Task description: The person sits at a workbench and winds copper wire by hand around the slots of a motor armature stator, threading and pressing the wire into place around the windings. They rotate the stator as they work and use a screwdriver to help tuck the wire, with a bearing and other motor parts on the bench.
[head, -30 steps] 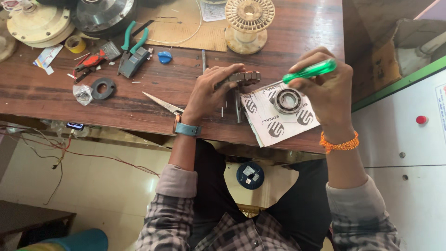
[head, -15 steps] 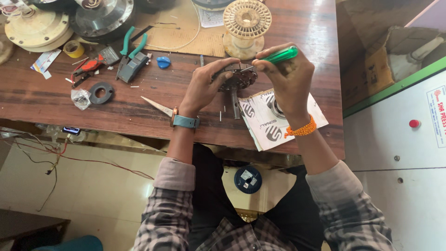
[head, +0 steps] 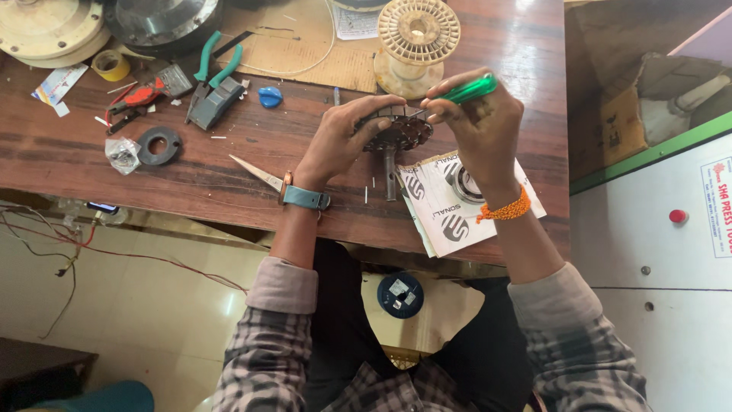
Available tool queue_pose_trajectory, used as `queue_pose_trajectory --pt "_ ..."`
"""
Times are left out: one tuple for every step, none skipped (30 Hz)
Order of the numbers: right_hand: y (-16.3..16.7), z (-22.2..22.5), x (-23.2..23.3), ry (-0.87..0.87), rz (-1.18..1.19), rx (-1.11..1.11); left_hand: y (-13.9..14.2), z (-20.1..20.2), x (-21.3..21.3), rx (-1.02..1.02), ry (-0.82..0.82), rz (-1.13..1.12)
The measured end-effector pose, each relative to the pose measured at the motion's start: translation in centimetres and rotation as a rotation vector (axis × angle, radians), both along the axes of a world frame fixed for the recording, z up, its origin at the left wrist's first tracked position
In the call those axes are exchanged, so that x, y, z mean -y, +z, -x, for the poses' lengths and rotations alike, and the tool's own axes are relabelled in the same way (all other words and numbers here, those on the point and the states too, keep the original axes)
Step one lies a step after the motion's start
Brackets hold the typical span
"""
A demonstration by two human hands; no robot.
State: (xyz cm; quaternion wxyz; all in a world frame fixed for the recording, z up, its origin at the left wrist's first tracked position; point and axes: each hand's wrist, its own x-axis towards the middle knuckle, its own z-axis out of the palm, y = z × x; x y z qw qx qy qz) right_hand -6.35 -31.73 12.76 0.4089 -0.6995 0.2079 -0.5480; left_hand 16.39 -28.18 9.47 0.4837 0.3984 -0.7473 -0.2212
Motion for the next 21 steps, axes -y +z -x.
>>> queue_pose_trajectory --pt "0.0 0.0 0.3 -0.011 0.008 -0.01 0.0 -0.1 0.2 0.013 0.0 -0.013" --pt "0.1 0.0 0.6 -0.02 0.016 -0.02 0.1 -0.2 0.4 0.026 0.0 -0.025" --pt "0.2 0.0 0.9 -0.031 0.023 -0.03 0.1 -0.3 0.5 0.038 -0.001 -0.038" --pt "0.3 0.0 1.1 -0.041 0.02 -0.049 0.1 -0.4 0.6 0.039 -0.006 -0.03" --pt "0.4 0.0 1.3 -0.053 0.017 -0.068 0.2 -0.4 0.7 0.039 -0.012 -0.021" --pt "0.5 0.0 1.5 -0.065 0.015 -0.087 0.3 -0.5 0.8 0.04 -0.019 -0.012" --pt "0.5 0.0 1.8 -0.063 0.006 -0.091 0.3 -0.5 1.0 0.034 -0.026 -0.03" --pt "0.6 0.0 2.0 -0.061 -0.002 -0.095 0.4 -0.6 1.1 0.027 -0.033 -0.048" --pt "0.7 -0.1 2.2 -0.058 -0.009 -0.098 0.5 -0.7 1.2 0.02 -0.039 -0.066" --pt "0.7 -0.1 2.4 -0.043 -0.022 -0.082 0.6 -0.7 1.3 0.044 -0.028 -0.055" --pt "0.6 -0.2 2.4 -0.028 -0.035 -0.066 0.6 -0.7 1.5 0.068 -0.017 -0.045" --pt "0.6 -0.2 2.5 -0.011 -0.049 -0.049 0.6 -0.7 1.6 0.093 -0.004 -0.035" --pt "0.5 -0.2 2.5 -0.013 -0.051 -0.042 0.6 -0.8 1.7 0.086 -0.009 -0.029" --pt "0.4 -0.2 2.5 -0.015 -0.055 -0.035 0.5 -0.8 1.9 0.078 -0.014 -0.024" --pt "0.2 -0.1 2.4 -0.018 -0.058 -0.028 0.4 -0.8 2.1 0.07 -0.02 -0.019" --pt "0.0 -0.2 2.5 -0.016 -0.058 -0.033 0.3 -0.9 2.2 0.063 -0.026 -0.021" --pt "-0.1 -0.2 2.5 -0.016 -0.058 -0.037 0.3 -1.0 2.4 0.056 -0.034 -0.023" --pt "-0.2 -0.2 2.6 -0.016 -0.056 -0.042 0.2 -1.0 2.6 0.048 -0.042 -0.022" --pt "-0.3 -0.1 2.7 -0.017 -0.063 -0.038 0.1 -1.0 2.7 0.049 -0.04 -0.017" --pt "-0.5 -0.1 2.8 -0.018 -0.07 -0.034 0.0 -1.1 2.8 0.049 -0.039 -0.012" --pt "-0.6 -0.1 2.8 -0.02 -0.077 -0.031 0.0 -1.1 2.9 0.05 -0.037 -0.007"
